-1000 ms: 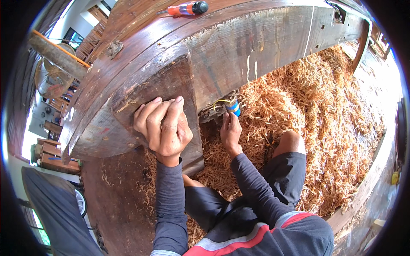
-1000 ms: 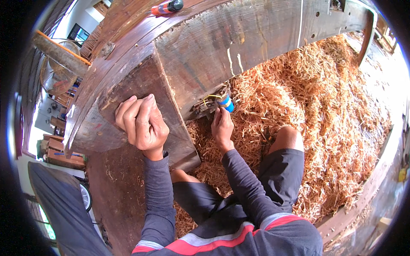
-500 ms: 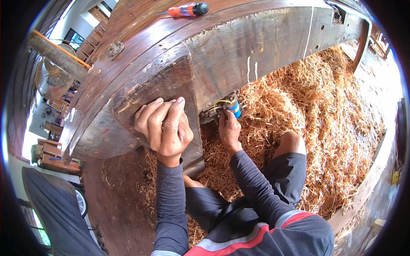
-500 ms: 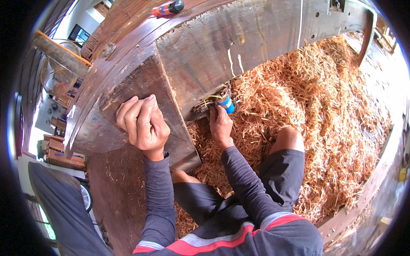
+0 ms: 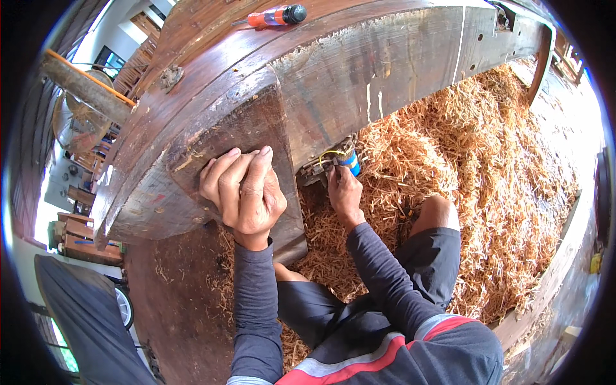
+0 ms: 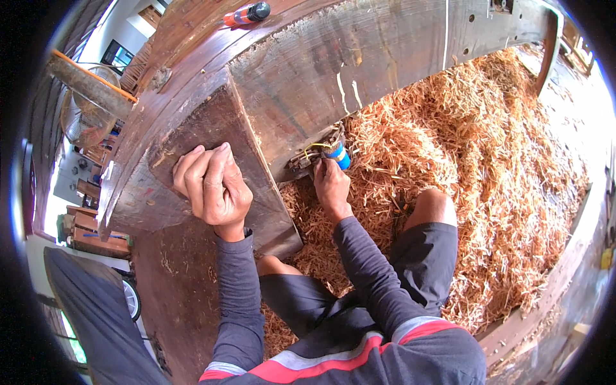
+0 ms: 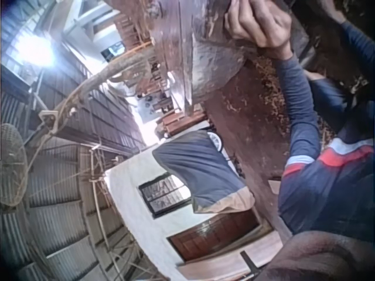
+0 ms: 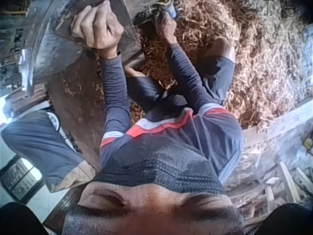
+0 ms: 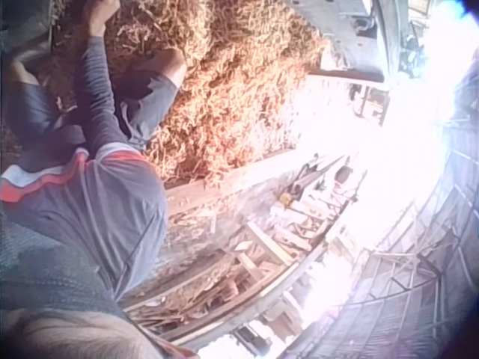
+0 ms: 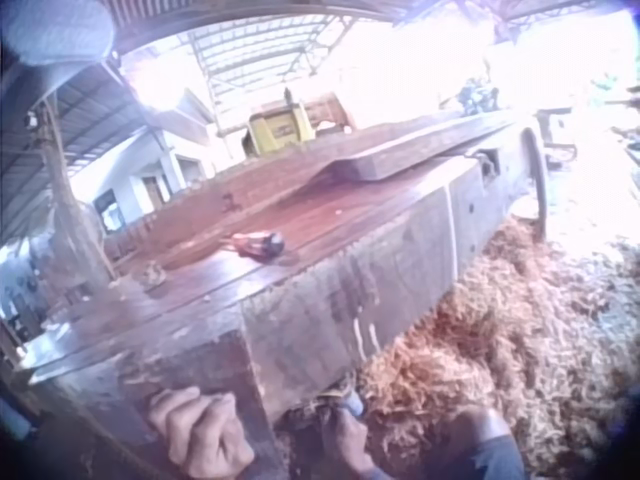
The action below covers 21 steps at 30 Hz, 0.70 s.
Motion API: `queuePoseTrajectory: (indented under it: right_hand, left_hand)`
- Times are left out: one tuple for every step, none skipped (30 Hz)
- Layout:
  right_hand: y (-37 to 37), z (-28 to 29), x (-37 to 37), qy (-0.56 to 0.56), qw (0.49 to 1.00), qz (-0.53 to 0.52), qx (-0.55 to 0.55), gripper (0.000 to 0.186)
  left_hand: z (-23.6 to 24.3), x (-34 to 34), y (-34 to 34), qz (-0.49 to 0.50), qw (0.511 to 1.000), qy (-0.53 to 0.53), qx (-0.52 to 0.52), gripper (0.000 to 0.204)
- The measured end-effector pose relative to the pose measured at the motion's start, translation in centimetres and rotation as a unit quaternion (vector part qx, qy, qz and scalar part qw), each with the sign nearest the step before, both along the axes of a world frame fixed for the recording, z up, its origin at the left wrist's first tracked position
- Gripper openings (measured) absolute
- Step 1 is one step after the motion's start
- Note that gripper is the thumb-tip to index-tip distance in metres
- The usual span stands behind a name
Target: The person uses an angle grinder to smooth small metal components and then inserts the components into holes along the side of a large wooden workbench.
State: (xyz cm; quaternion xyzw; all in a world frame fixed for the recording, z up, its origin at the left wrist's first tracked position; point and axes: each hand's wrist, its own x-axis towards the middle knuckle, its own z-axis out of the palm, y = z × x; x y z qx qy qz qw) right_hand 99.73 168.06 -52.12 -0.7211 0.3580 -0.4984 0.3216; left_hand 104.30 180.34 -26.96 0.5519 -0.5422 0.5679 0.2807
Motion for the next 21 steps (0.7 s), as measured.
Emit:
queuePoseTrajectory:
  right_hand:
    - [0.0, 0.2, 0.0, 0.000, 1.000, 0.000, 0.000, 0.015]
    - [0.1, 0.4, 0.0, -0.004, 1.000, -0.001, 0.000, 0.015]
    - [0.2, 0.6, 0.0, -0.008, 1.000, -0.001, 0.000, 0.016]
    - [0.2, 0.6, 0.0, -0.008, 1.000, -0.001, 0.000, 0.016]
    - [0.1, 0.6, 0.0, -0.011, 1.000, 0.002, -0.006, 0.015]
    - [0.0, 0.6, 0.1, -0.014, 1.000, 0.006, -0.011, 0.015]
    - [-0.2, 0.5, 0.1, -0.013, 1.000, 0.004, -0.011, 0.015]
    - [-0.3, 0.4, 0.3, -0.013, 1.000, -0.003, -0.024, 0.015]
    - [-0.3, 0.2, 0.3, -0.013, 0.999, -0.010, -0.037, 0.015]
    - [-0.2, 0.1, 0.3, -0.013, 0.999, -0.010, -0.036, 0.015]
    - [-0.2, 0.0, 0.3, -0.004, 0.999, 0.001, -0.034, 0.014]
    - [-0.1, -0.1, 0.3, 0.005, 0.999, 0.012, -0.032, 0.014]
    - [0.0, -0.1, 0.3, 0.005, 0.999, 0.012, -0.032, 0.014]
    - [0.1, -0.2, 0.2, -0.019, 0.999, 0.006, -0.043, 0.013]
    - [0.2, -0.3, 0.2, -0.043, 0.998, 0.000, -0.054, 0.013]
    - [0.2, -0.3, 0.3, -0.043, 0.998, 0.000, -0.054, 0.013]
    - [0.2, -0.4, 0.3, -0.049, 0.997, -0.003, -0.058, 0.013]
    - [0.1, -0.4, 0.4, -0.054, 0.997, -0.007, -0.062, 0.014]
    - [0.1, -0.5, 0.4, -0.054, 0.997, -0.005, -0.062, 0.014]
    - [0.0, -0.6, 0.3, -0.058, 0.997, 0.003, -0.055, 0.015]
    - [0.0, -0.7, 0.3, -0.060, 0.997, 0.011, -0.048, 0.016]
  left_hand:
    - [-0.1, 0.0, 0.0, -0.005, 1.000, 0.001, -0.005, 0.015]
    - [0.0, -0.1, 0.0, -0.005, 1.000, 0.001, -0.005, 0.015]
    - [0.1, -0.2, 0.2, 0.000, 1.000, 0.000, 0.004, 0.013]
    - [0.2, -0.3, 0.3, 0.005, 1.000, -0.002, 0.014, 0.012]
    - [0.2, -0.3, 0.3, 0.004, 1.000, -0.002, 0.015, 0.012]
    - [0.2, -0.3, 0.3, 0.007, 1.000, -0.002, 0.015, 0.012]
    - [0.1, -0.3, 0.3, 0.009, 1.000, -0.002, 0.015, 0.012]
    - [0.2, -0.4, 0.2, 0.008, 1.000, -0.002, 0.015, 0.012]
    - [0.4, -0.5, 0.1, 0.009, 1.000, -0.002, 0.015, 0.012]
    - [0.5, -0.5, 0.2, 0.012, 1.000, -0.003, 0.016, 0.013]
    - [0.5, -0.5, 0.2, 0.013, 1.000, -0.003, 0.017, 0.013]
    - [0.4, -0.5, 0.3, 0.011, 1.000, -0.003, 0.016, 0.013]
    - [0.4, -0.5, 0.3, 0.008, 1.000, -0.002, 0.016, 0.013]
    - [0.3, -0.4, 0.2, 0.008, 1.000, -0.002, 0.016, 0.013]
    - [0.3, -0.4, 0.2, 0.008, 1.000, -0.002, 0.017, 0.013]
    - [0.3, -0.4, 0.2, 0.007, 1.000, -0.002, 0.018, 0.013]
    - [0.3, -0.4, 0.2, 0.007, 1.000, -0.001, 0.018, 0.013]
    - [0.3, -0.3, 0.3, 0.004, 1.000, -0.001, 0.020, 0.013]
    - [0.3, -0.3, 0.4, 0.003, 1.000, -0.002, 0.022, 0.013]
    - [0.3, -0.3, 0.4, 0.005, 1.000, -0.002, 0.022, 0.013]
    - [0.3, -0.2, 0.4, 0.005, 1.000, -0.005, 0.020, 0.013]
